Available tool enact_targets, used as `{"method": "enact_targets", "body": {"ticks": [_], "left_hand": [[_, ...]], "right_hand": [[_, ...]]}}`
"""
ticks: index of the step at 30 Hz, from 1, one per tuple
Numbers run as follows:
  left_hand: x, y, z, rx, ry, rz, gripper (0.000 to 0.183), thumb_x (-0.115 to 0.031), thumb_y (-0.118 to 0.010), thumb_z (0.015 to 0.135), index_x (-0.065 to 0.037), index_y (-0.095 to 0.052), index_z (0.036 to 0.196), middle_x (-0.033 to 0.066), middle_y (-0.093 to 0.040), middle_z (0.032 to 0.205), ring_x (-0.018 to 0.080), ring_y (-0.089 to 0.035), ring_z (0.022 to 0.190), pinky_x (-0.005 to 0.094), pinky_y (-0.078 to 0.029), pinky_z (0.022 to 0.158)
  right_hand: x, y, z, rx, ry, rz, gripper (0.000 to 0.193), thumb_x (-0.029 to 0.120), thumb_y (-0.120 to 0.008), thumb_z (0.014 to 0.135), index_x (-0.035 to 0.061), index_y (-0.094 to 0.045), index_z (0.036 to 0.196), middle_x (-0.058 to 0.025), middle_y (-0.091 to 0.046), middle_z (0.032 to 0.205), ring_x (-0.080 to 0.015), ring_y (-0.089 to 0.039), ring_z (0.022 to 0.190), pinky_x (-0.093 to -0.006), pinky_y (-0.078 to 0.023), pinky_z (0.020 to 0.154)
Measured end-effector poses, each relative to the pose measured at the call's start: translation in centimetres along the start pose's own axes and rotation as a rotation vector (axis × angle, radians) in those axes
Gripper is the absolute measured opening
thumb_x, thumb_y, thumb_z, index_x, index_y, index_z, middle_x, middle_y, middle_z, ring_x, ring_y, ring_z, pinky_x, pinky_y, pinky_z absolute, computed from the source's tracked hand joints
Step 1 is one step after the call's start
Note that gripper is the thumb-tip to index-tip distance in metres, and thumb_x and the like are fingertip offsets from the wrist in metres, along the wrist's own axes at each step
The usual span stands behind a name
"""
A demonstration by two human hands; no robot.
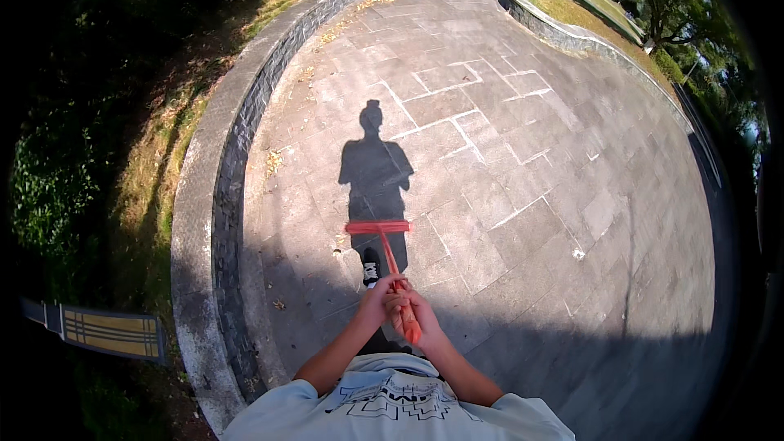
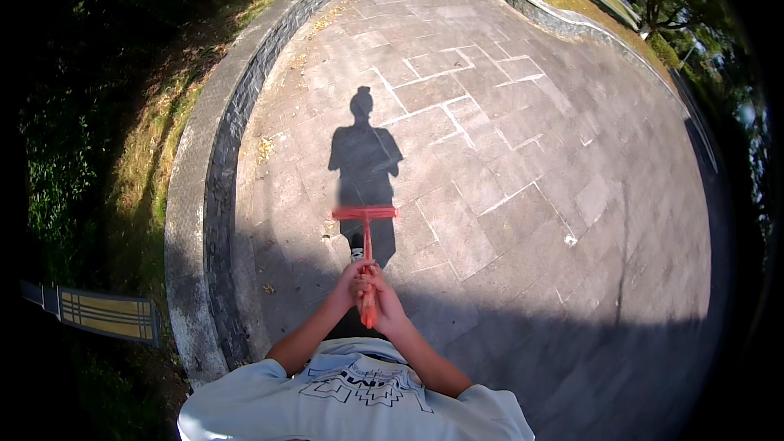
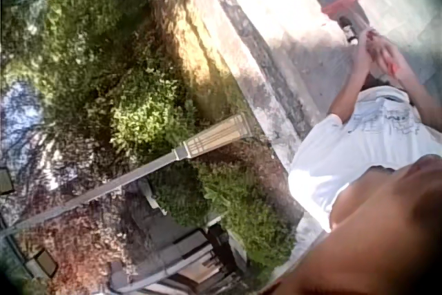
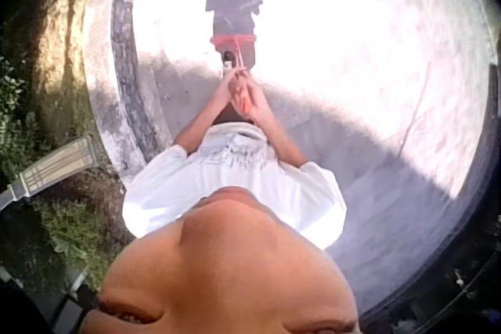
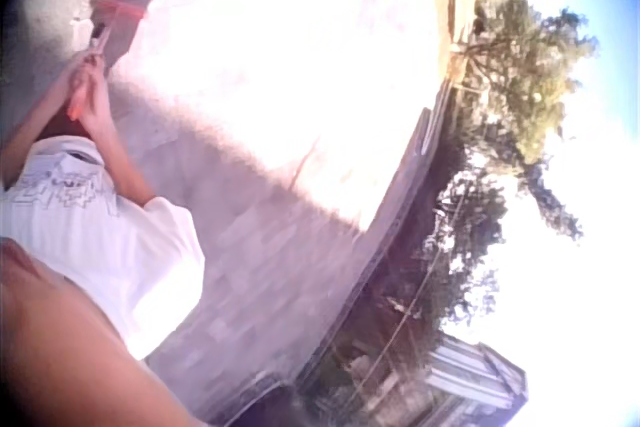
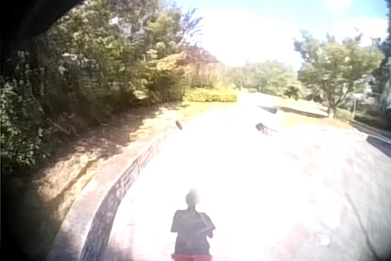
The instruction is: The person sweeps debris into a dustpan using a broom on a paved outdoor walkway.
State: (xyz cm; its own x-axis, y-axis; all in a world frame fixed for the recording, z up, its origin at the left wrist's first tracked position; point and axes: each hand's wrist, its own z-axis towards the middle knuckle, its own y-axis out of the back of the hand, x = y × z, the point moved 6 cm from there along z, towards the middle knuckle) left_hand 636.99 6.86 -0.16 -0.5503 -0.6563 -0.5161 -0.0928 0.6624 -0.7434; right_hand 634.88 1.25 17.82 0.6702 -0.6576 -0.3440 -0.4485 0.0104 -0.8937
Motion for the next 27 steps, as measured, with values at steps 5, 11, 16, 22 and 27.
{"method": "enact_targets", "body": {"ticks": [5, 11, 16, 22, 27], "left_hand": [[-15.2, -8.0, 12.4, -0.138, 0.215, -0.346, 0.019, -0.021, -0.049, 0.083, -0.006, -0.051, 0.071, 0.0033, -0.053, 0.060, 0.0123, -0.054, 0.054, 0.0234, -0.046, 0.051], [-30.3, -11.5, 25.1, -0.094, 0.212, -0.164, 0.019, -0.021, -0.049, 0.082, -0.005, -0.053, 0.074, 0.0038, -0.054, 0.067, 0.0127, -0.054, 0.058, 0.0229, -0.046, 0.060], [-39.7, -10.6, 38.8, -0.071, 0.346, -0.115, 0.021, -0.024, -0.048, 0.084, -0.005, -0.052, 0.076, 0.0025, -0.054, 0.070, 0.0095, -0.052, 0.059, 0.0182, -0.044, 0.058], [-53.1, -10.5, 57.7, -0.124, 0.327, -0.145, 0.021, -0.023, -0.046, 0.084, -0.003, -0.052, 0.079, 0.0029, -0.055, 0.069, 0.0090, -0.053, 0.057, 0.0180, -0.044, 0.055], [-65.1, -13.4, 70.7, -0.100, 0.286, -0.291, 0.024, -0.025, -0.048, 0.083, -0.001, -0.052, 0.083, 0.0074, -0.056, 0.073, 0.0148, -0.057, 0.064, 0.0239, -0.047, 0.063]], "right_hand": [[10.0, -9.9, 12.9, 0.049, -0.035, 0.057, 0.012, 0.006, -0.046, 0.085, 0.0087, -0.048, 0.096, -0.0015, -0.047, 0.073, -0.0107, -0.050, 0.065, -0.0249, -0.048, 0.064], [19.9, -20.7, 25.2, 0.042, -0.002, 0.191, 0.013, 0.005, -0.045, 0.082, 0.0000, -0.047, 0.094, -0.0009, -0.044, 0.070, -0.0091, -0.049, 0.063, -0.0254, -0.049, 0.068], [30.4, -24.9, 36.9, 0.029, 0.086, 0.092, 0.013, 0.009, -0.046, 0.085, -0.0014, -0.046, 0.093, -0.0003, -0.043, 0.070, -0.0074, -0.046, 0.062, -0.0240, -0.046, 0.066], [45.2, -35.7, 52.6, 0.119, 0.085, 0.266, 0.013, 0.008, -0.043, 0.085, -0.0023, -0.046, 0.092, -0.0007, -0.042, 0.070, -0.0079, -0.047, 0.061, -0.0255, -0.047, 0.069], [56.0, -46.5, 63.8, 0.225, 0.032, 0.289, 0.012, 0.008, -0.042, 0.086, -0.0012, -0.045, 0.093, -0.0021, -0.043, 0.071, -0.0098, -0.047, 0.065, -0.0256, -0.046, 0.070]]}}
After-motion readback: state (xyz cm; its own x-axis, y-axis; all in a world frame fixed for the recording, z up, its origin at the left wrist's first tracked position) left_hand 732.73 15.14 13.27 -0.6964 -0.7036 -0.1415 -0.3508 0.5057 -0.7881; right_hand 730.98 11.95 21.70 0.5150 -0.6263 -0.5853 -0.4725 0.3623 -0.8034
